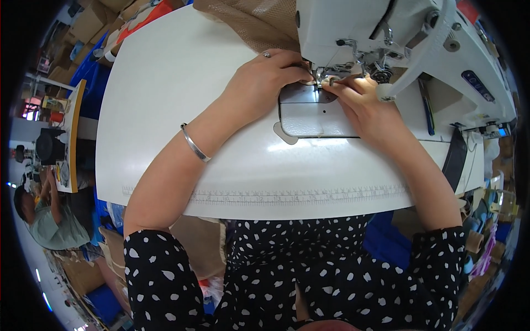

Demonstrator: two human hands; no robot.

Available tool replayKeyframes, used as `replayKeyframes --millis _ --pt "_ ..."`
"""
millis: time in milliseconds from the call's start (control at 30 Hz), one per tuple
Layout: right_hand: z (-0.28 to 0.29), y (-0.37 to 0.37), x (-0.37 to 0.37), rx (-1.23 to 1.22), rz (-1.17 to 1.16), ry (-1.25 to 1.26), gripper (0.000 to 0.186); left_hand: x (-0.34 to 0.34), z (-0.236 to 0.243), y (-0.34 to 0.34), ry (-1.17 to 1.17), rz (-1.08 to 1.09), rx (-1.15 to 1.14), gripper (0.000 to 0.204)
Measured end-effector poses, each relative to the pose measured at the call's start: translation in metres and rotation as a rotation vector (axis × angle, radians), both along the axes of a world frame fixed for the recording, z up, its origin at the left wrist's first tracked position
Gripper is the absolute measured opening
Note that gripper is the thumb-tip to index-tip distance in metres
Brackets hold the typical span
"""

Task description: Sewing a tan mesh bag using an industrial sewing machine.

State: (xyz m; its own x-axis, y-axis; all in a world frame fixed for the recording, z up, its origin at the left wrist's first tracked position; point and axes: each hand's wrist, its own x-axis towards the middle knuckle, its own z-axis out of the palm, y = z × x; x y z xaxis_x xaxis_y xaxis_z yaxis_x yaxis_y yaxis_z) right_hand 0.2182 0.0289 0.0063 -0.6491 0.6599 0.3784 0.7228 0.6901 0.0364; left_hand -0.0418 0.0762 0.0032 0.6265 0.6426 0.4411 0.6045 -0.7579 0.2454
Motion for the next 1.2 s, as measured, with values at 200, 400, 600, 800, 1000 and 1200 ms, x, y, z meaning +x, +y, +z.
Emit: replayKeyframes --millis 200,400,600,800,1000,1200 --pt "0.006 -0.002 0.001 -0.035 -0.080 0.077 0.028 0.007 0.025 -0.025 0.244 0.046 0.105 0.037" --pt "-0.002 0.007 0.008 0.210 0.102 0.405 0.017 0.037 0.028 -0.069 0.415 0.164 0.130 0.038" --pt "-0.004 0.001 0.005 0.212 0.090 0.449 0.026 0.048 0.021 -0.078 0.391 0.162 0.203 0.032" --pt "-0.001 -0.003 0.003 0.173 0.088 0.447 0.031 0.048 0.012 -0.072 0.330 0.201 0.248 0.028" --pt "-0.006 -0.005 0.001 0.099 0.041 0.359 0.019 0.055 0.002 -0.071 0.256 0.265 0.205 0.023" --pt "-0.004 -0.003 0.003 0.052 0.068 0.357 0.007 0.054 0.003 -0.072 0.278 0.303 0.224 0.019"
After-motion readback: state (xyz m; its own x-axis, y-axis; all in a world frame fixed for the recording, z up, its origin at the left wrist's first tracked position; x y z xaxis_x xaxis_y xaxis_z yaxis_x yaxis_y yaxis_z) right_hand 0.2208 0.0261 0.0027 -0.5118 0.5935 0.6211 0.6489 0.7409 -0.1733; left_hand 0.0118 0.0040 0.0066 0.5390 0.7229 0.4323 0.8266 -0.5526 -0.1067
